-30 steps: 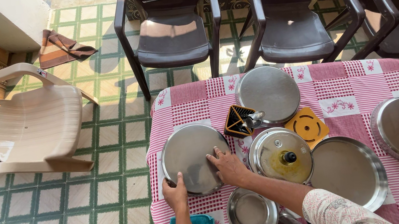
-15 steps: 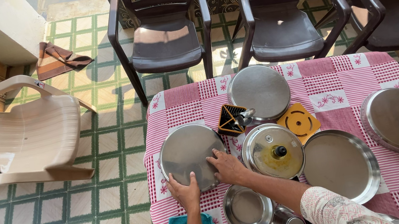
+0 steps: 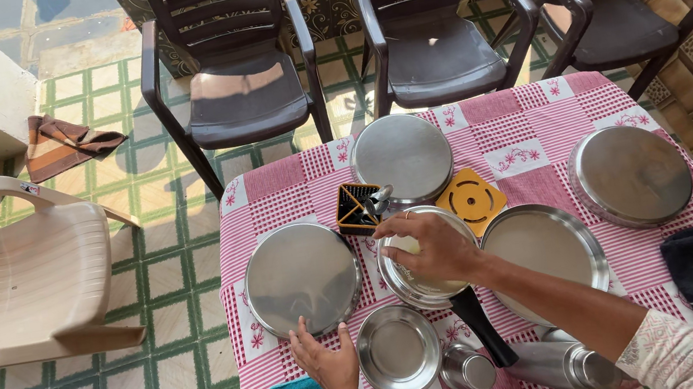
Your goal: The person walks from a kitchen area to a dining table and arranges stainless steel plates, bowls, cups, and a pressure cooker on the table. The person places items one by one, including a yellow trivet, and positions the cookware and tableware in a neat layout.
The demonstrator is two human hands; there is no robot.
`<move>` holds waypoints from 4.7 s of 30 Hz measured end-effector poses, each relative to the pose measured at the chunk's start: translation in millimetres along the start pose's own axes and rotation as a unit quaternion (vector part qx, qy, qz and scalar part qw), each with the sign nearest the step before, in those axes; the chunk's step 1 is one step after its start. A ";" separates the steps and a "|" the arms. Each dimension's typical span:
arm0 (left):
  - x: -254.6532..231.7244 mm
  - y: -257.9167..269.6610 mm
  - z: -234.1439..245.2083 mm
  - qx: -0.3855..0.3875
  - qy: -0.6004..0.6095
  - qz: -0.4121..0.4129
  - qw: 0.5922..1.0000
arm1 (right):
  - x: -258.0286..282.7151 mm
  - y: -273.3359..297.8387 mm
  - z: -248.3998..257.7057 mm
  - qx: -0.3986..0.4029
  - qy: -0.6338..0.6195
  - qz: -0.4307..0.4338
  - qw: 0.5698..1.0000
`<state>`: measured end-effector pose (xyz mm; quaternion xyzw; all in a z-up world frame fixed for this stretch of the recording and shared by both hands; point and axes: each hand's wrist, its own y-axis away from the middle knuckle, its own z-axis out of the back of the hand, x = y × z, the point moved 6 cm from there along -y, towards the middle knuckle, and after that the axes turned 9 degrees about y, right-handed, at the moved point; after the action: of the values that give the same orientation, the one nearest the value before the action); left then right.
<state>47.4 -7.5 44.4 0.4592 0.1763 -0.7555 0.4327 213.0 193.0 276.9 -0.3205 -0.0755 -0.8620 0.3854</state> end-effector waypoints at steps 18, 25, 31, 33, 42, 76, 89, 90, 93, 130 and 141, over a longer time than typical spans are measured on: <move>-180.6 113.5 -27.3 0.114 0.021 -0.202 0.973 | -250.3 250.3 72.4 -0.104 -0.006 -0.376 0.921; -256.0 155.6 -82.6 0.152 0.082 -0.268 0.948 | -324.5 284.4 50.7 -0.056 -0.038 -0.380 0.923; -269.2 165.7 -168.2 0.233 0.044 -0.241 0.941 | -373.0 257.2 36.6 -0.002 -0.076 -0.350 0.934; -261.2 170.3 -200.2 0.252 0.018 -0.218 0.943 | -388.2 236.9 31.4 -0.002 -0.084 -0.322 0.943; -204.4 184.3 -270.6 0.341 -0.069 -0.090 0.933 | -430.4 128.3 3.7 -0.034 0.016 -0.222 0.974; -184.9 157.8 -307.5 0.318 -0.085 -0.017 0.944 | -431.7 23.2 -26.0 0.030 0.179 -0.176 0.967; -168.4 128.4 -361.7 0.259 -0.115 -0.044 0.958 | -418.0 56.1 -50.1 0.059 0.201 -0.121 0.970; -165.2 123.7 -366.6 0.258 -0.121 -0.042 0.958 | -415.5 59.4 -50.5 0.037 0.196 -0.113 0.973; -156.2 111.9 -381.4 0.234 -0.116 -0.033 0.965 | -413.4 65.9 -49.0 -0.006 0.180 -0.108 0.978; -148.2 18.7 -427.1 0.077 -0.005 0.141 0.987 | -508.0 -44.3 -24.6 -0.008 0.083 -0.237 0.968; -157.5 52.5 -415.4 0.169 -0.088 0.054 0.980 | -506.3 -0.5 -30.6 -0.028 0.053 -0.302 0.951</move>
<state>347.2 316.1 -29.8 0.4658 -0.0174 -0.7877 0.4029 449.4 493.7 -56.1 -0.2474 -0.1242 -0.9556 0.1011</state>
